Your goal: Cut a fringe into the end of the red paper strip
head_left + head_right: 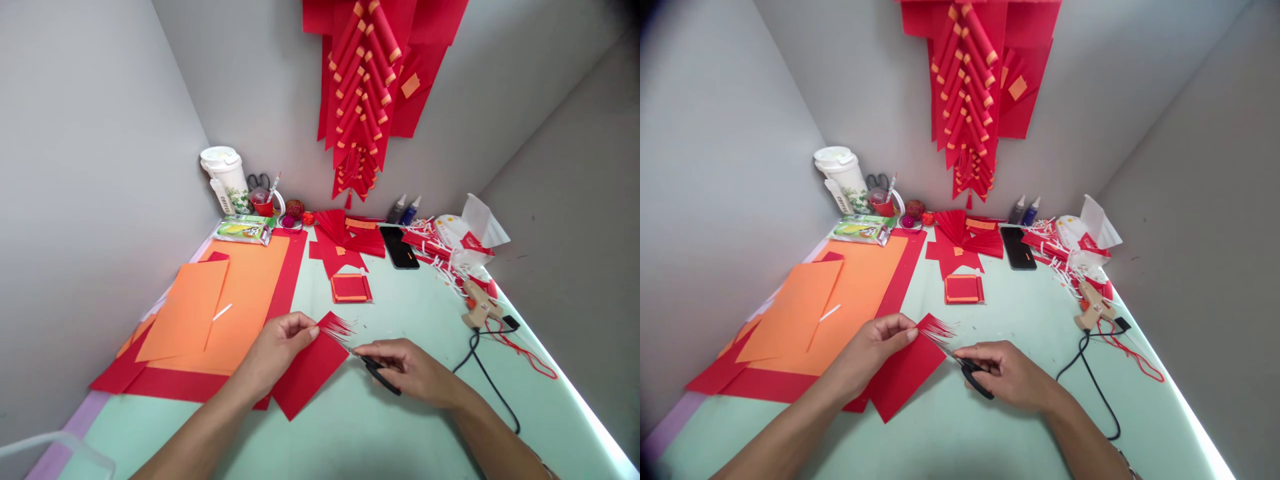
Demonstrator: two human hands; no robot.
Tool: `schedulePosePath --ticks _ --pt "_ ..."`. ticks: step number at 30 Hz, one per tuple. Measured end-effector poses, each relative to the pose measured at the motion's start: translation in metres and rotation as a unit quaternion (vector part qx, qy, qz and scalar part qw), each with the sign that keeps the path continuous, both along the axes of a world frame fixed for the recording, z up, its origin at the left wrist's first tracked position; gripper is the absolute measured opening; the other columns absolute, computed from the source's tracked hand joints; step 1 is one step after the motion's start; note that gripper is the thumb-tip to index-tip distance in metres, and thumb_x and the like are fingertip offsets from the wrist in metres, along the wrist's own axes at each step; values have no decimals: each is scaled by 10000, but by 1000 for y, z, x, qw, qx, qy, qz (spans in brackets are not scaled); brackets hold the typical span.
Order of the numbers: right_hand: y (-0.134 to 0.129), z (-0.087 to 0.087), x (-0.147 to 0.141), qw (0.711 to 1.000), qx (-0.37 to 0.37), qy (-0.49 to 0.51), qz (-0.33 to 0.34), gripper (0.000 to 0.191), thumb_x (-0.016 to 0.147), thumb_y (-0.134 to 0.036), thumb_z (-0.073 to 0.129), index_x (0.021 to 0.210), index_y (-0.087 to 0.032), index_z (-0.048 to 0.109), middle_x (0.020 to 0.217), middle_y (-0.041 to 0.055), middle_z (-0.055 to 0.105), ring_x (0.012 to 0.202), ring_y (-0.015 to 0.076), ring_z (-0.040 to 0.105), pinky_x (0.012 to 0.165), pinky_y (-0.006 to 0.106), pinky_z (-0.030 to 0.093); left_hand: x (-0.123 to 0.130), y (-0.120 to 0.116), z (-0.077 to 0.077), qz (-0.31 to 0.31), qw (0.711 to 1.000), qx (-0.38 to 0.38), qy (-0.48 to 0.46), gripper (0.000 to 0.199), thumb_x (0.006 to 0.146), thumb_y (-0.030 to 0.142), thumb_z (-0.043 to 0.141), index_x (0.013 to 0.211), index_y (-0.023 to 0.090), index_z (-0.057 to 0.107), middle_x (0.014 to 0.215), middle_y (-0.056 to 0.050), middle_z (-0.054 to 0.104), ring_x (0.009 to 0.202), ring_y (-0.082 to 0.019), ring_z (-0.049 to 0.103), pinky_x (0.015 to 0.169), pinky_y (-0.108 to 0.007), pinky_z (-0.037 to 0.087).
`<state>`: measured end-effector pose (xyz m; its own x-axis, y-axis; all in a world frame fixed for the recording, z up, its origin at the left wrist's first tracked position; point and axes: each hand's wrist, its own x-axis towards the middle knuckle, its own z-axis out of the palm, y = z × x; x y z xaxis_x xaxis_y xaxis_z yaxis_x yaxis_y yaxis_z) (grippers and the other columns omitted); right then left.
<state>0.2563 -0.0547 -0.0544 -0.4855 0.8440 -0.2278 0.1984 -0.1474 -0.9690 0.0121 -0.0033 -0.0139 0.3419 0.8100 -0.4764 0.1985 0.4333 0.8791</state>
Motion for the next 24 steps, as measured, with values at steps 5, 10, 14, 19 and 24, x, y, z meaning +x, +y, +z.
schedulePosePath --ticks 5,10,14,19,24 --pt "1 -1 2 1000 14 -21 10 369 814 -211 555 1177 -218 619 1044 55 652 825 169 597 689 254 494 -1 0 -2 -7 1000 -6 -5 277 763 461 600 753 187 564 683 19 588 573 -112 531 521 -205 374" --pt "1 -4 3 1000 18 -22 8 381 806 -202 547 1181 -214 618 1101 62 644 891 186 605 735 268 503 -2 2 -2 -4 1000 -2 -15 265 743 441 624 747 181 573 672 29 574 554 -104 512 517 -201 365" --pt "0 -6 1 1000 7 -6 5 390 795 -161 545 1175 -216 616 1059 49 650 843 163 611 724 250 501 0 1 -2 -7 1000 -6 -13 279 728 446 634 730 175 569 656 23 579 543 -112 523 515 -209 369" --pt "0 -6 -1 1000 11 -21 5 396 797 -131 533 1176 -215 611 870 13 638 656 105 546 602 198 450 2 -2 -2 -8 1000 -21 -6 304 710 477 636 743 181 573 664 4 619 561 -141 568 516 -223 389" --pt "1 -4 -1 1000 11 -18 7 391 807 -163 531 1186 -218 605 927 22 629 676 112 529 597 205 431 2 -2 -2 -5 1000 -20 -7 300 709 469 641 730 178 573 657 7 614 554 -136 563 516 -223 394"
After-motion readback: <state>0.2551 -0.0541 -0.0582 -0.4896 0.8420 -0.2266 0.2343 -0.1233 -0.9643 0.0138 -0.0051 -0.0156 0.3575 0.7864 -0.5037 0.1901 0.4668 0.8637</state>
